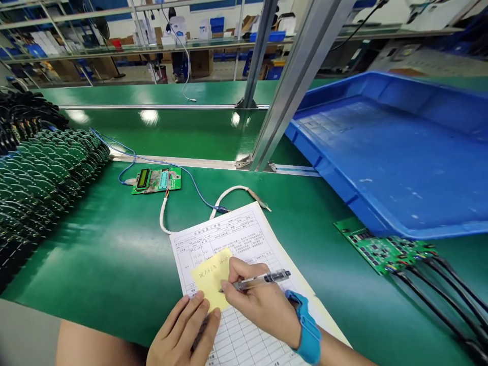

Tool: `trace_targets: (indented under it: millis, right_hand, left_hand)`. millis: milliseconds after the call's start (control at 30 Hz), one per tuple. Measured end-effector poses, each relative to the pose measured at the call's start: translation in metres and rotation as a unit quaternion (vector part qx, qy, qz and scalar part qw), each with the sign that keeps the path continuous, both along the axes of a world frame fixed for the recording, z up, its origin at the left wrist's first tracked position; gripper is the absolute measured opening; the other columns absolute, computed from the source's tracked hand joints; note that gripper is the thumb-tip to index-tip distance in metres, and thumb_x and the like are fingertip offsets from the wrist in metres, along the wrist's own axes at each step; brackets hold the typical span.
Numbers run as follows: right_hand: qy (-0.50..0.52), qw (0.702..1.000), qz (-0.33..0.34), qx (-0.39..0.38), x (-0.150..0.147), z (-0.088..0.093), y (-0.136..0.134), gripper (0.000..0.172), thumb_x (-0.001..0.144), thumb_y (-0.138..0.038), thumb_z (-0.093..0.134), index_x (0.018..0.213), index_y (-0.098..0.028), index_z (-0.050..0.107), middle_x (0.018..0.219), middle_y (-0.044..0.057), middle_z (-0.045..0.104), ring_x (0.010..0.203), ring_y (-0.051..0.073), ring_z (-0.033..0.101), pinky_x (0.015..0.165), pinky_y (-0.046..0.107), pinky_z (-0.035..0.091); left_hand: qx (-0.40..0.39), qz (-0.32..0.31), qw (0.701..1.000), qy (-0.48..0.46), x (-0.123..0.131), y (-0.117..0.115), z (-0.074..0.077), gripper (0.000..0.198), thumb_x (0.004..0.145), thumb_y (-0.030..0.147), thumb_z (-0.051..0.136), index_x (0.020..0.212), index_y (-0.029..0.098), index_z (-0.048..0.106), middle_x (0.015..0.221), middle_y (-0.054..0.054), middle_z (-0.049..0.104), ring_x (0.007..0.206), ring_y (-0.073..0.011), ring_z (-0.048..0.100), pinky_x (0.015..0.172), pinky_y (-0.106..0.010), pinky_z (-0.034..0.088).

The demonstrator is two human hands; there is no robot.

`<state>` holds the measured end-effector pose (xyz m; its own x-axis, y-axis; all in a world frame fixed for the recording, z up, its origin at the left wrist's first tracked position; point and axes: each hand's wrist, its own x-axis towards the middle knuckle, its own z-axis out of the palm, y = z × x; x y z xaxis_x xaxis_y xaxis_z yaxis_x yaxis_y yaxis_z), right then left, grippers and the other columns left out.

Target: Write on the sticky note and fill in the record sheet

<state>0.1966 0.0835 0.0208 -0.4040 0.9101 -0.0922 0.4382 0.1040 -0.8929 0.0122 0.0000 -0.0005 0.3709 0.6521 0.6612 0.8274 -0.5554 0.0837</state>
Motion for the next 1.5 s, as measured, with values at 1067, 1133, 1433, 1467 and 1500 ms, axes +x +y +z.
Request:
trace_targets:
  millis: [1067, 1133, 1433, 1467, 1500]
  right_hand:
    - [0.011, 1.000, -0.001, 0.004, -0.003, 0.008, 0.004, 0.028, 0.085, -0.025, 0.050, 0.062, -0.023, 0.034, 0.052, -0.007, 0.034, 0.050, 0.009, 0.031, 0.047, 0.026, 0.025]
    - [0.022, 1.000, -0.004, -0.014, -0.002, 0.009, 0.005, 0.029, 0.086, -0.026, 0.051, 0.062, -0.023, 0.035, 0.053, -0.007, 0.035, 0.050, 0.010, 0.031, 0.047, 0.026, 0.025]
    - [0.070, 0.994, -0.028, -0.084, 0.016, 0.012, 0.026, 0.037, 0.086, -0.047, 0.061, 0.065, -0.022, 0.045, 0.056, -0.005, 0.042, 0.051, 0.010, 0.034, 0.047, 0.025, 0.029]
    - [0.071, 0.994, -0.007, -0.087, 0.018, 0.012, 0.026, 0.035, 0.085, -0.045, 0.063, 0.065, -0.022, 0.045, 0.055, -0.005, 0.042, 0.051, 0.010, 0.034, 0.046, 0.025, 0.029]
    - [0.071, 0.994, 0.013, -0.086, 0.018, 0.011, 0.026, 0.034, 0.085, -0.043, 0.064, 0.065, -0.022, 0.045, 0.054, -0.005, 0.042, 0.050, 0.010, 0.034, 0.047, 0.025, 0.029]
  left_hand:
    - [-0.042, -0.016, 0.999, 0.016, -0.005, -0.008, -0.010, 0.043, 0.101, 0.018, 0.031, 0.104, 0.015, 0.074, 0.106, -0.007, 0.073, 0.119, -0.0229, 0.063, 0.116, -0.038, 0.039]
    - [-0.050, -0.007, 0.999, 0.014, -0.003, -0.009, -0.009, 0.045, 0.102, 0.019, 0.029, 0.103, 0.015, 0.074, 0.106, -0.007, 0.072, 0.119, -0.0219, 0.063, 0.116, -0.037, 0.039]
    - [-0.080, 0.033, 0.996, 0.039, 0.003, -0.008, -0.005, 0.043, 0.102, 0.018, 0.031, 0.114, 0.022, 0.072, 0.103, -0.004, 0.071, 0.109, -0.0172, 0.063, 0.120, -0.036, 0.030]
    - [-0.081, 0.032, 0.995, 0.037, 0.003, -0.008, -0.005, 0.044, 0.101, 0.017, 0.031, 0.114, 0.021, 0.072, 0.103, -0.004, 0.071, 0.110, -0.0175, 0.063, 0.120, -0.036, 0.030]
    - [-0.083, 0.032, 0.995, 0.035, 0.003, -0.009, -0.005, 0.043, 0.101, 0.017, 0.031, 0.114, 0.021, 0.072, 0.104, -0.005, 0.070, 0.110, -0.0177, 0.062, 0.120, -0.036, 0.029]
